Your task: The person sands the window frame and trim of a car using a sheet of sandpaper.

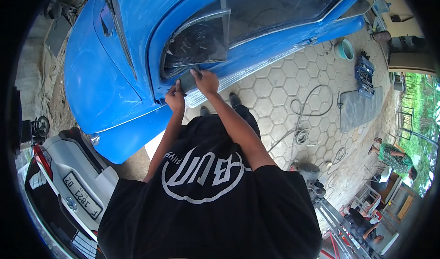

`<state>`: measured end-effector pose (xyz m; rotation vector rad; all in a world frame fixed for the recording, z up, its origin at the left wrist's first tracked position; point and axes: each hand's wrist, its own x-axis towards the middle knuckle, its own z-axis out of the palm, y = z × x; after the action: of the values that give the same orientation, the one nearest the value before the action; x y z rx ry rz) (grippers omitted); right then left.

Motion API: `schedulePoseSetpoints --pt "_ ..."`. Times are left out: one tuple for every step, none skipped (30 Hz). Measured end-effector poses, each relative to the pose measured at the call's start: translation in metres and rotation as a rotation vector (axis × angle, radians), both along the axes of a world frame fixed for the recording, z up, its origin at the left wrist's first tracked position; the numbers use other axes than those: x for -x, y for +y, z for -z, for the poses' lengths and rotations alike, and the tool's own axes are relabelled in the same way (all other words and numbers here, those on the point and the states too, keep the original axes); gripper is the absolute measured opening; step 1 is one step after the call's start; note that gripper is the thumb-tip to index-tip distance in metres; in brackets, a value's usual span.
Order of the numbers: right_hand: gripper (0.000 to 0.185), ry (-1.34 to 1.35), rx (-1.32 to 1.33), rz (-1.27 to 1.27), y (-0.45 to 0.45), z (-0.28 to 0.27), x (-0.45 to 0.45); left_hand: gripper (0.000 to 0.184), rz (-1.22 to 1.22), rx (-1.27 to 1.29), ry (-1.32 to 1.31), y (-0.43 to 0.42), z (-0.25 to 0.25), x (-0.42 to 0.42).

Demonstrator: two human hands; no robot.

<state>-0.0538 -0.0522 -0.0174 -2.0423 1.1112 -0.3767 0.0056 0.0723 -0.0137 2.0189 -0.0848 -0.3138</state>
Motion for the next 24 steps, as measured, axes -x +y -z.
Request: schedulePoseSetpoints --pt "0.062 -0.002 -0.01 0.043 -0.004 0.004 0.001 0.042 -0.029 0.0 0.034 -0.002 -0.006 0.002" --pt "0.062 -0.005 -0.018 0.082 -0.01 0.003 0.004 0.046 0.013 -0.06 0.046 -0.009 -0.002 0.001" --pt "0.061 -0.007 -0.026 0.119 -0.015 -0.003 0.008 0.045 0.019 -0.077 0.052 -0.02 -0.004 0.002" --pt "0.061 -0.045 -0.211 0.152 -0.023 -0.011 0.014 0.045 0.023 -0.092 0.057 -0.033 -0.006 0.004" --pt "0.061 -0.054 -0.141 0.155 -0.023 -0.01 0.014 0.045 0.022 -0.106 0.065 -0.041 -0.006 0.007" --pt "0.06 -0.066 -0.073 0.157 -0.022 -0.009 0.013 0.047 -0.005 -0.118 0.07 -0.043 -0.009 0.009" --pt "0.06 -0.08 -0.005 0.16 -0.02 -0.008 0.011 0.048 -0.045 -0.117 0.054 -0.039 -0.008 0.007" --pt "0.06 0.026 -0.131 0.1 -0.016 -0.013 0.007 0.048 -0.082 -0.116 0.034 -0.03 0.0 0.001" --pt "0.06 0.039 -0.094 0.097 -0.011 -0.013 -0.001 0.048 -0.113 -0.116 0.013 -0.023 -0.005 -0.004" --pt "0.06 0.056 -0.06 0.098 -0.004 -0.011 -0.007 0.044 -0.104 -0.063 0.066 -0.014 -0.009 -0.008" --pt "0.06 0.078 -0.027 0.1 0.001 -0.009 -0.007 0.044 -0.099 -0.058 0.072 -0.013 -0.01 -0.007" --pt "0.059 0.055 0.024 0.071 -0.003 -0.006 -0.005 0.044 -0.094 -0.052 0.079 -0.014 -0.011 -0.007" --pt "0.059 0.039 0.003 0.101 -0.005 -0.005 0.002 0.043 -0.09 -0.042 0.086 -0.017 -0.012 -0.006" --pt "0.059 0.018 -0.014 0.129 -0.011 -0.008 0.006 0.047 -0.083 -0.048 0.098 -0.025 -0.01 -0.004" --pt "0.059 -0.005 -0.03 0.156 -0.017 -0.012 0.009 0.047 -0.084 -0.05 0.093 -0.035 -0.009 -0.003" --pt "0.058 -0.047 -0.184 0.153 -0.021 -0.015 0.011 0.047 -0.086 -0.056 0.093 -0.041 -0.007 0.0" --pt "0.058 -0.029 -0.121 0.157 -0.018 -0.011 0.01 0.047 -0.089 -0.063 0.095 -0.043 -0.009 0.003" --pt "0.057 -0.013 -0.055 0.161 -0.013 -0.007 0.006 0.046 -0.113 -0.066 0.102 -0.042 -0.012 0.004" --pt "0.057 0.0 0.009 0.165 -0.009 -0.003 0.001 0.046 -0.114 -0.079 0.096 -0.035 -0.016 0.001" --pt "0.056 0.028 -0.001 0.13 -0.006 -0.008 -0.003 0.045 -0.111 -0.094 0.09 -0.026 -0.017 -0.004" --pt "0.055 0.058 -0.012 0.096 -0.003 -0.013 -0.005 0.045 -0.105 -0.108 0.084 -0.02 -0.017 -0.008" --pt "0.055 0.09 -0.024 0.065 -0.002 -0.017 -0.004 0.045 -0.101 -0.069 0.1 -0.017 -0.016 -0.008" --pt "0.054 0.09 -0.013 0.087 -0.005 -0.018 0.0 0.045 -0.098 -0.089 0.084 -0.02 -0.013 -0.006" --pt "0.053 0.09 -0.001 0.107 -0.011 -0.019 0.004 0.045 -0.096 -0.106 0.066 -0.026 -0.009 -0.004"
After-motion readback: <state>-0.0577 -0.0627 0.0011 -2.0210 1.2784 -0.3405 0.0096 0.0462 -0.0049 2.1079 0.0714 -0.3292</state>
